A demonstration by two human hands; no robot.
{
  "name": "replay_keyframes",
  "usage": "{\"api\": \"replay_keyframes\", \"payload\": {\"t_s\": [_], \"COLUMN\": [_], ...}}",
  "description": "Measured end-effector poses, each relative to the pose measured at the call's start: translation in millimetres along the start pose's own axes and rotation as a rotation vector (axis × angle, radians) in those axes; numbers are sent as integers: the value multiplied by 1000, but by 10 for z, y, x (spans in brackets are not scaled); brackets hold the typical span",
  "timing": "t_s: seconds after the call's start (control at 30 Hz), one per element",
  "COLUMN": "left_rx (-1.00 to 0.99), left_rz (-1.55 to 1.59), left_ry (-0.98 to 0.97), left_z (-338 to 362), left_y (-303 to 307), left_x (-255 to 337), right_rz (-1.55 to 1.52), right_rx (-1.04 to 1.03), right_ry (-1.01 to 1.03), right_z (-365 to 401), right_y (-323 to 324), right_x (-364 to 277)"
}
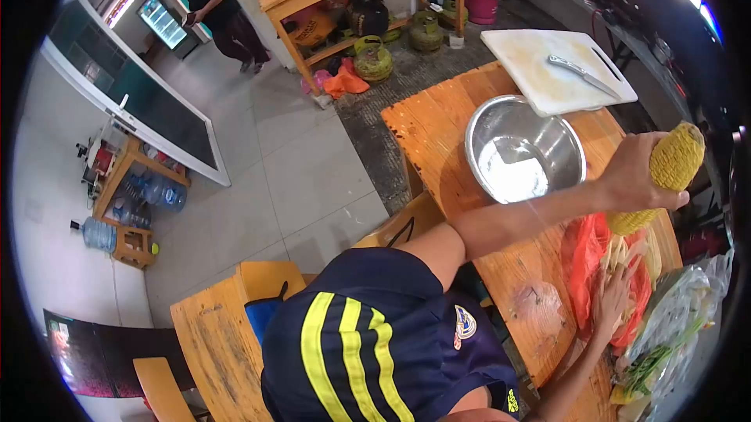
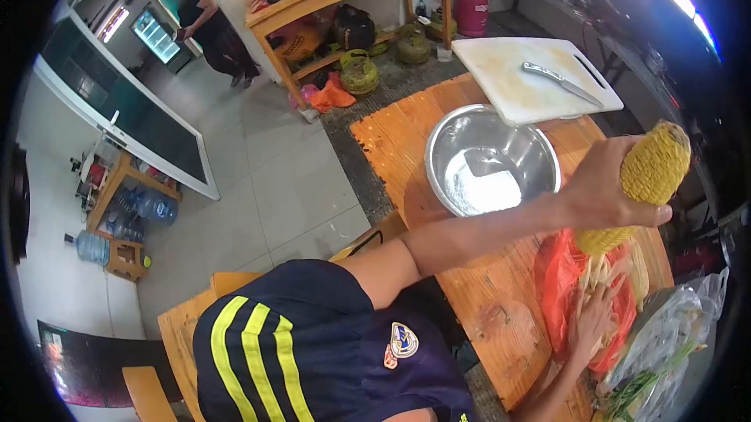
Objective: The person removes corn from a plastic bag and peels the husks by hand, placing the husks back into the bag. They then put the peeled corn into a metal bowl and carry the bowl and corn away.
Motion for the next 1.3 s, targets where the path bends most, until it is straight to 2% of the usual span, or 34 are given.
{"api": "replay_keyframes", "payload": {"t_s": [0.1,0.13,0.2,0.23,0.27,0.3,0.33,0.37,0.4,0.47,0.5,0.53,0.63,0.67,0.73,0.83,0.87,0.97,1.0,1.03,1.1,1.2,1.3], "left_rx": [-293,-399,-625,-686,-765,-696,-808,-826,-897,-1036,-1061,-1083,-1146,-1169,-1245,-1301,-1318,-1331,-1340,-1347,-1345,-1326,-1347], "left_rz": [-395,-536,-847,-883,-900,-954,-932,-941,-992,-1301,-1364,-1371,-1427,-1447,-1449,-1462,-1465,-1507,-1511,-1515,-1513,-1494,-1485], "left_ry": [-3,1,46,80,103,-61,43,107,152,342,417,396,481,542,539,525,518,544,547,551,546,534,509], "left_z": [-9,31,138,194,249,311,343,366,366,405,424,461,520,554,611,657,694,722,712,706,723,748,749], "left_y": [151,195,288,363,403,526,587,700,706,857,889,918,937,976,954,955,948,980,978,977,982,958,957], "left_x": [77,69,47,30,-39,-225,-311,-449,-330,-615,-681,-730,-825,-854,-928,-1103,-1170,-1329,-1360,-1387,-1409,-1462,-1518], "right_rz": [9,-43,-59,-66,-88,-128,-152,-82,-233,-283,-310,-244,-353,-284,-151,-134,-159,-492,-313,-253,-35,-490,-609], "right_rx": [32,-74,-66,-69,49,112,180,159,78,193,246,432,535,528,505,566,682,729,630,428,409,460,311], "right_ry": [90,-30,95,140,204,274,298,253,163,102,111,223,208,201,195,118,181,171,237,233,301,69,-69], "right_z": [38,74,70,157,254,290,331,347,386,397,370,393,420,397,372,428,488,428,308,156,161,127,68], "right_y": [39,132,160,239,406,596,814,891,1079,1334,1460,1641,1810,1805,1762,1987,2126,1907,1686,1355,1107,1412,1351], "right_x": [90,88,158,133,80,-90,-142,-36,-94,-34,-7,-73,-97,-87,-89,-75,-121,-15,-37,39,76,347,556]}}
Point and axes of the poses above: each hand's wrist, its own z-axis away from the middle knuckle, its own y-axis out of the back of the hand, x = y × z, the point moved 8 cm from there along -z, towards the middle knuckle, and after that the axes turned 5 degrees about -x, right-handed, at the moved point
